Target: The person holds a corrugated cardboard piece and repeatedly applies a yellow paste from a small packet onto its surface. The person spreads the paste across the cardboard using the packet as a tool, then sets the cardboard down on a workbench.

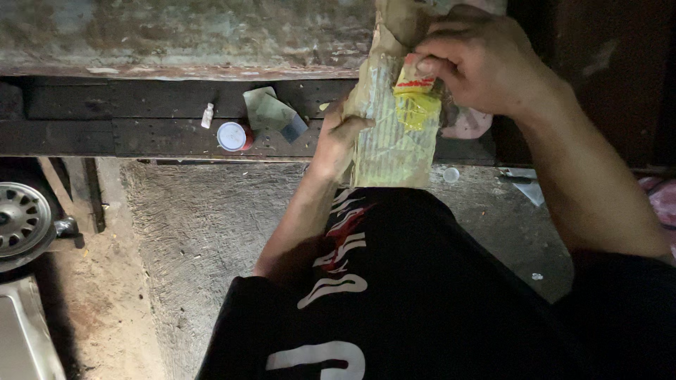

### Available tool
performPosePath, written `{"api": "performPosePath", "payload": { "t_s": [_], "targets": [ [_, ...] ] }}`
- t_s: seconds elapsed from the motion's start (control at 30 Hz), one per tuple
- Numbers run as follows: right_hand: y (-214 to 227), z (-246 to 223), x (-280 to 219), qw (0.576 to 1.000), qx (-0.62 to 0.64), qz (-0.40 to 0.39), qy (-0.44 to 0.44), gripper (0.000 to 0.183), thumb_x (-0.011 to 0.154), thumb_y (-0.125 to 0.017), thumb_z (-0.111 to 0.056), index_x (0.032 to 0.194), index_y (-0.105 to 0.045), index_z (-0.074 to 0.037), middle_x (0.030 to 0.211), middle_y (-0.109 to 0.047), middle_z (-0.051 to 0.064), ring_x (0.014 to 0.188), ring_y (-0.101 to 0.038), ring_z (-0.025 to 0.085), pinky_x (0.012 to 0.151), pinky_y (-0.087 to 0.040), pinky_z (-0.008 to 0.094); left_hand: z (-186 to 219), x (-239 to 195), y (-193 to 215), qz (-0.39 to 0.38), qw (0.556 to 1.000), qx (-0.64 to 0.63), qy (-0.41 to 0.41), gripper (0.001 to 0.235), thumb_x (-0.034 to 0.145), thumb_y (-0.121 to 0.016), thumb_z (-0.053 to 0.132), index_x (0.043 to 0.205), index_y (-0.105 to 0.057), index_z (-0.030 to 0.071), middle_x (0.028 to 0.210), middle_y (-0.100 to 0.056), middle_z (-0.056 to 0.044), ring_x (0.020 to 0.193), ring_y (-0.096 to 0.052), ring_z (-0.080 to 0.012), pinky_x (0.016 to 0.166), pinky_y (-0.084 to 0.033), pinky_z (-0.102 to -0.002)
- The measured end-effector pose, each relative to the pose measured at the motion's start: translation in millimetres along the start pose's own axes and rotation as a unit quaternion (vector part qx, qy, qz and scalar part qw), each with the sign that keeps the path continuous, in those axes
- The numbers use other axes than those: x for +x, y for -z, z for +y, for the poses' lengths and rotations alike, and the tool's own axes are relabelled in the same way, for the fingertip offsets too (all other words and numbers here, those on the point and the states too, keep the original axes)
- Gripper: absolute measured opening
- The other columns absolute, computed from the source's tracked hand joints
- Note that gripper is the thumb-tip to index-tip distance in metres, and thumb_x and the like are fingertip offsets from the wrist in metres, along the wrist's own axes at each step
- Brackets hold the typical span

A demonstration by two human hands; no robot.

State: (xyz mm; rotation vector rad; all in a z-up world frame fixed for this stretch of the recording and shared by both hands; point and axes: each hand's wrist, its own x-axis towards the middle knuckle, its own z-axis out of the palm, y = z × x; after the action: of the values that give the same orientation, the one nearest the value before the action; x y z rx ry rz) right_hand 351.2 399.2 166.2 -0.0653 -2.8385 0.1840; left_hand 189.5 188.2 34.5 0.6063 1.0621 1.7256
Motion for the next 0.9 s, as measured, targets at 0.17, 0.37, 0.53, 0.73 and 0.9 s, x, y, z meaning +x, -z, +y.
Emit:
{"api": "performPosePath", "payload": {
  "t_s": [0.17, 0.37, 0.53, 0.73, 0.9],
  "targets": [
    [7, -2, 0, 0.996, 0.087, 0.03, 0.002, 0.012, 0.11, -0.072, -0.021, 0.11, -0.075, -0.009, 0.096, -0.073, 0.005, 0.086, -0.069, 0.02, 0.079, -0.056, 0.036, 3, 0, 1, 0.015, 0.998, 0.048, -0.038, 0.049, 0.088, -0.059, -0.005, 0.137, -0.058, -0.007, 0.121, -0.069, -0.011, 0.113, -0.063, -0.0189, 0.104, -0.047, -0.031],
    [29, -8, 5, 0.987, 0.101, 0.105, -0.061, 0.01, 0.109, -0.07, -0.006, 0.115, -0.072, 0.002, 0.085, -0.069, 0.014, 0.063, -0.064, 0.022, 0.059, -0.049, 0.035, 7, -1, -1, 0.016, 0.999, 0.026, -0.045, 0.05, 0.088, -0.059, -0.007, 0.138, -0.058, -0.006, 0.123, -0.069, -0.009, 0.115, -0.063, -0.0175, 0.105, -0.047, -0.031],
    [22, -7, 7, 0.989, 0.045, 0.125, -0.068, 0.01, 0.104, -0.073, -0.004, 0.112, -0.074, 0.002, 0.079, -0.068, 0.015, 0.061, -0.062, 0.022, 0.055, -0.048, 0.035, 7, -2, -1, 0.023, 0.999, 0.01, -0.048, 0.048, 0.089, -0.06, -0.009, 0.138, -0.058, -0.006, 0.122, -0.069, -0.009, 0.114, -0.062, -0.018, 0.104, -0.047, -0.032],
    [-3, 6, -1, 0.986, 0.11, 0.079, -0.1, 0.016, 0.113, -0.07, -0.015, 0.12, -0.073, -0.001, 0.089, -0.071, 0.011, 0.069, -0.064, 0.019, 0.065, -0.05, 0.035, 8, -1, -4, 0.024, 0.998, -0.013, -0.049, 0.053, 0.088, -0.059, -0.008, 0.14, -0.056, -0.006, 0.126, -0.068, -0.009, 0.118, -0.061, -0.018, 0.107, -0.046, -0.031],
    [-14, 12, -4, 0.995, 0.026, 0.094, -0.006, 0.014, 0.113, -0.07, -0.018, 0.116, -0.073, -0.004, 0.101, -0.072, 0.008, 0.091, -0.068, 0.022, 0.081, -0.053, 0.037, 4, 6, 1, 0.043, 0.998, -0.014, -0.044, 0.056, 0.087, -0.059, -0.007, 0.143, -0.054, -0.008, 0.128, -0.068, -0.011, 0.118, -0.061, -0.0201, 0.107, -0.046, -0.033]
  ]
}}
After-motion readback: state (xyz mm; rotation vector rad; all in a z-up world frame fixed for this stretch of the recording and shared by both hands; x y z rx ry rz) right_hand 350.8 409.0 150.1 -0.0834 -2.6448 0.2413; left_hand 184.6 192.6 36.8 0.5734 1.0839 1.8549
